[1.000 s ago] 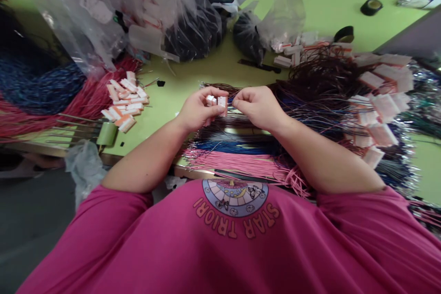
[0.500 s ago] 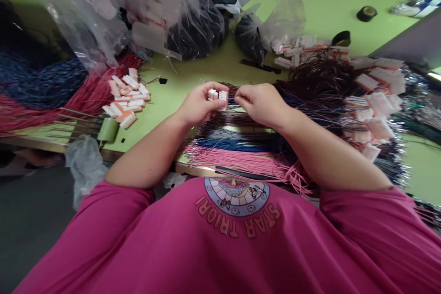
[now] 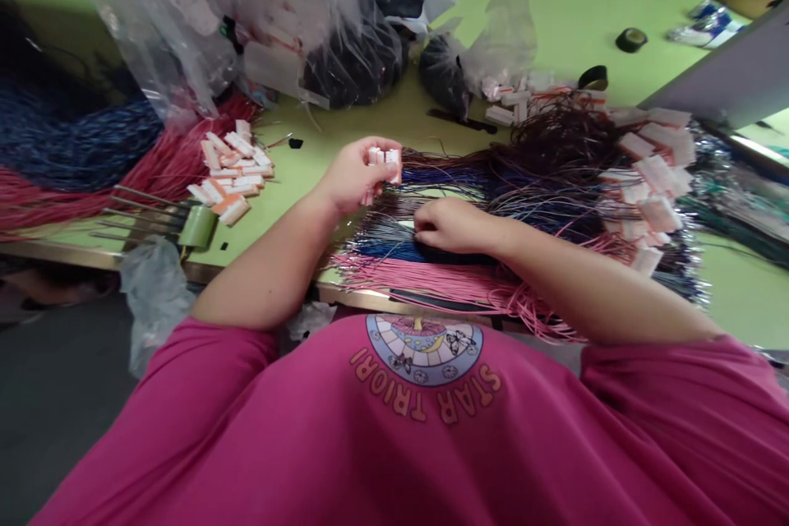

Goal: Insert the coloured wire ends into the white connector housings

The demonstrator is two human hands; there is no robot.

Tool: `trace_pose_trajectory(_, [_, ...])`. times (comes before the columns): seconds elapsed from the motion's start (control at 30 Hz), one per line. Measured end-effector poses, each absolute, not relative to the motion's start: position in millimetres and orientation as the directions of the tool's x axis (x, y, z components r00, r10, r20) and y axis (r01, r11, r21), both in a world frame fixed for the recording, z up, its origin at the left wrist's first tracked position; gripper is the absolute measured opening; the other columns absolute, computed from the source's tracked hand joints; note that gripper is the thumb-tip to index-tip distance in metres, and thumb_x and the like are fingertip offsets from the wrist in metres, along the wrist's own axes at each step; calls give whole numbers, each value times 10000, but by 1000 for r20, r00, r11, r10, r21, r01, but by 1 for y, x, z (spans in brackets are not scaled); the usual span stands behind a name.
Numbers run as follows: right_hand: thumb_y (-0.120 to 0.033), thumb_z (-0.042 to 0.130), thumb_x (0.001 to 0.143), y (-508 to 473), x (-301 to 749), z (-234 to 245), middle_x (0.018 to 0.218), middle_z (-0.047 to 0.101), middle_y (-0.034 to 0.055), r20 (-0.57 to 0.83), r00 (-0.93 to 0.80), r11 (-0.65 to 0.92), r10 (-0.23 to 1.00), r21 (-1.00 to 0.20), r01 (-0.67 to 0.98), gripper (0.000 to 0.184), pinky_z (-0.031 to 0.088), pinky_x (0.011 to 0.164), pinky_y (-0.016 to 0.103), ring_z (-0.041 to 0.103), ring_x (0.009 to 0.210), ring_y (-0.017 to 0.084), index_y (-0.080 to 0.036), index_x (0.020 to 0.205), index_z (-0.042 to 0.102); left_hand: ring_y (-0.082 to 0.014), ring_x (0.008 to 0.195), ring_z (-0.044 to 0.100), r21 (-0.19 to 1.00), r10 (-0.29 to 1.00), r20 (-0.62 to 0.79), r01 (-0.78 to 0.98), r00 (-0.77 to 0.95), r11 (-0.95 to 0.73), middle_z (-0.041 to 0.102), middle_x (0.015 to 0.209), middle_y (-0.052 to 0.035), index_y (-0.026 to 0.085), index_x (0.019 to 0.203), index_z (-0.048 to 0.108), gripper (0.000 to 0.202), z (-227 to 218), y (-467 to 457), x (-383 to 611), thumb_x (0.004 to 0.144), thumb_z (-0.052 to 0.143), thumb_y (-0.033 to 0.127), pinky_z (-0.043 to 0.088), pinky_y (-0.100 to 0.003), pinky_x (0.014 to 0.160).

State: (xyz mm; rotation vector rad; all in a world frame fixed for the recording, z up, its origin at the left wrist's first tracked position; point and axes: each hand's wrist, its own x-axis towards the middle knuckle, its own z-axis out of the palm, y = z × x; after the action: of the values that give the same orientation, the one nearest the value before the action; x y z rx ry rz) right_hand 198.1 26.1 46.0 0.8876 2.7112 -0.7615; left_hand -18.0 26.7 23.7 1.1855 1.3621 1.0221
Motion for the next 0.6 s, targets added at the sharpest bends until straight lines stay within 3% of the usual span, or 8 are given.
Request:
trace_pose_trajectory(0.1, [-161,640,835,26,208,52,799,718,6,-308,-846,476,434,-720,506,42,448,731,275,610,734,135,-184,843,673,-72,483,474,980,984,-177,99,32,173,638,738,2,212,1141,672,366,27,25,-18,787,764,223,340,-204,439])
trace_pose_trajectory(0.2, [-170,639,815,20,209,54,747,689,-51,-303,-886,100,351,-929,357,228,492,704,261,620,682,114,-200,1041,642,-62,442,451,972,967,-233,33,103,231,644,721,15,212,1174,658,414,31,20,-15,776,768,244,278,-189,400])
trace_pose_trajectory(0.3, [-276,657,860,18,204,54,709,666,-52,-206,-905,-33,371,-977,209,194,504,676,259,612,647,105,-184,1031,668,-53,414,443,961,950,-261,-49,169,273,650,720,28,216,1186,653,504,31,15,-11,711,816,262,247,-191,373])
trace_pose_trajectory(0.43, [-428,676,885,26,207,52,642,625,-47,-77,-769,-29,635,-997,76,268,418,571,241,499,554,84,-170,937,727,-59,430,479,948,942,-250,-141,225,285,666,737,27,216,1166,668,594,29,13,-9,624,895,298,273,-204,377])
trace_pose_trajectory(0.6, [-420,572,948,27,212,46,627,623,-47,-87,-673,30,734,-987,160,342,371,561,243,456,534,90,-166,1115,728,-69,463,510,930,930,-263,-190,258,316,666,726,25,220,1143,667,628,30,12,-7,587,941,319,271,-199,392])
